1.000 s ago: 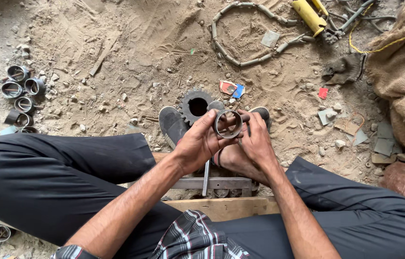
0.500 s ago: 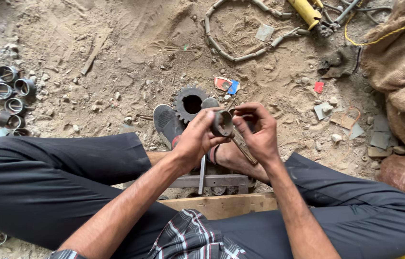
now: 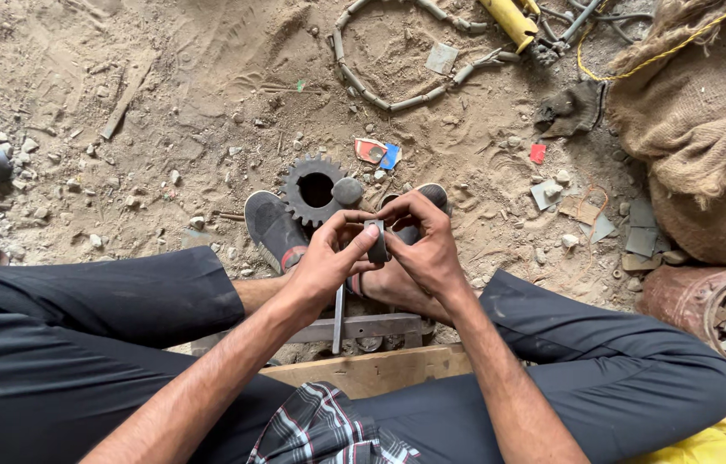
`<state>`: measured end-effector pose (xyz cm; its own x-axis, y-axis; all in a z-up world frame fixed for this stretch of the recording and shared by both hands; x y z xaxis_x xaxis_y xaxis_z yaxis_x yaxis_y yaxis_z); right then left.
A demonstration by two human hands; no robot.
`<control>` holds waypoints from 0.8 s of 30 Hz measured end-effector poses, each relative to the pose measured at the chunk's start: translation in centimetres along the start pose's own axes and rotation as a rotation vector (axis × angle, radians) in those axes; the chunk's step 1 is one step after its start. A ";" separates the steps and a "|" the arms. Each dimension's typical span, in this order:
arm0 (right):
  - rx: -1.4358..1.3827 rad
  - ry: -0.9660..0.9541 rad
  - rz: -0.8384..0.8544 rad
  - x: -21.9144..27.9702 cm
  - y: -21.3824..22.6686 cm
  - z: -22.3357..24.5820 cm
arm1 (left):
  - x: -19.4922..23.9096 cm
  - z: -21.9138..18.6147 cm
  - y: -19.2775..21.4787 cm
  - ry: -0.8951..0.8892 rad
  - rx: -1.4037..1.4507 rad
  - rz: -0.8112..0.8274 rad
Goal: The person sits on the ground and uses a hammer to strike a cylindrical metal part placed on a gear. The person repeatedly adjusts the part and strikes it to shape or fit it.
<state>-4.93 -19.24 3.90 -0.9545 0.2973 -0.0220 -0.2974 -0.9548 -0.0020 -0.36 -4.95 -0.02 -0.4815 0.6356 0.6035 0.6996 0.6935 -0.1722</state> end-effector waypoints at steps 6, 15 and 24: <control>-0.006 0.004 0.003 0.0 -0.2 -0.1 | 0.0 0.2 0.1 0.015 0.017 -0.006; 0.015 -0.022 0.003 0.0 -0.4 -0.2 | -0.2 0.7 0.1 0.056 0.017 0.003; 0.032 0.019 0.037 -0.3 -0.4 0.7 | -0.3 0.7 0.2 0.044 0.037 -0.007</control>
<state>-4.55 -18.93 4.61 -0.9645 0.2609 -0.0409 -0.2622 -0.9645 0.0310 -0.44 -4.78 -0.78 -0.4620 0.6153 0.6387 0.6759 0.7106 -0.1956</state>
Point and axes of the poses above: each hand's wrist, its own x-axis away from the middle knuckle, its own y-axis out of the back of the hand, z = x × y, the point moved 7 cm from there along -x, towards the middle knuckle, and after that the axes turned 14 degrees about -x, right-handed, at the moved point
